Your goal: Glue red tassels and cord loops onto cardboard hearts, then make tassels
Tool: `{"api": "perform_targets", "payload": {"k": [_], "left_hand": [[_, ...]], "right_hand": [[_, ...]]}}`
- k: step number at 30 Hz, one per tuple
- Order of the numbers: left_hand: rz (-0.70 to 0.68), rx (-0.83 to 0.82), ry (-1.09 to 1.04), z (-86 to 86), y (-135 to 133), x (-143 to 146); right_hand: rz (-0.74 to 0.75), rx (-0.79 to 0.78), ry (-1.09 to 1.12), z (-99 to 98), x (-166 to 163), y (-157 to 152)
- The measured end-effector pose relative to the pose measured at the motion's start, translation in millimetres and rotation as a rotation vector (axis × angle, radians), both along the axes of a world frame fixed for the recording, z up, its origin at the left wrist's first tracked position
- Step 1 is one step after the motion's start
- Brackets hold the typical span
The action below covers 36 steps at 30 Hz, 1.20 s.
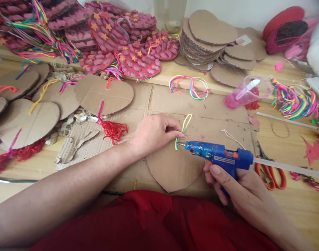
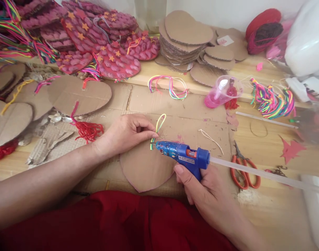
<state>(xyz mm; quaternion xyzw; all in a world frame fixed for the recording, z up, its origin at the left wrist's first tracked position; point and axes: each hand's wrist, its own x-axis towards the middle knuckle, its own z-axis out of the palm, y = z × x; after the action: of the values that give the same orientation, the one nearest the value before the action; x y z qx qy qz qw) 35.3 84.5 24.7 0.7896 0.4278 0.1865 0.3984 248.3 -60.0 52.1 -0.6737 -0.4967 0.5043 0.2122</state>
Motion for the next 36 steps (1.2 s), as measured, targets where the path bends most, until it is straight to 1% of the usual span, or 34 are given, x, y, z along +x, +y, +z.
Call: {"api": "perform_targets", "payload": {"k": [8, 14, 18, 21, 23, 26, 29, 32, 36], "left_hand": [[0.015, 0.008, 0.002, 0.0, -0.8, 0.2], [0.018, 0.005, 0.011, -0.3, -0.6, 0.8], [0.026, 0.009, 0.022, -0.2, -1.6, 1.1], [0.020, 0.010, 0.021, 0.0, -1.7, 1.2], [0.034, -0.006, -0.018, -0.2, -0.9, 0.2], [0.093, -0.069, -0.133, -0.8, -0.5, -4.8], [0.103, -0.091, -0.187, -0.1, -6.7, -13.6], [0.055, -0.002, -0.129, 2.2, -21.3, -22.1], [-0.045, 0.262, 0.008, 4.0, -41.2, -26.0]], "right_hand": [[-0.006, 0.019, -0.030, 2.9, -8.6, 4.3], [-0.002, -0.001, -0.052, 1.4, -6.1, 3.1], [-0.016, -0.007, -0.028, 0.5, -4.7, 1.7], [-0.038, -0.023, -0.002, 3.5, -6.4, 1.3], [-0.057, -0.039, 0.014, 6.9, -7.9, 0.8], [-0.081, -0.046, 0.036, 10.5, -9.0, -1.4], [-0.093, -0.026, 0.046, 8.9, -7.0, -6.0], [-0.091, -0.011, 0.045, 3.7, -3.1, -11.6], [-0.098, -0.034, 0.078, -0.7, 0.4, -16.3]]}}
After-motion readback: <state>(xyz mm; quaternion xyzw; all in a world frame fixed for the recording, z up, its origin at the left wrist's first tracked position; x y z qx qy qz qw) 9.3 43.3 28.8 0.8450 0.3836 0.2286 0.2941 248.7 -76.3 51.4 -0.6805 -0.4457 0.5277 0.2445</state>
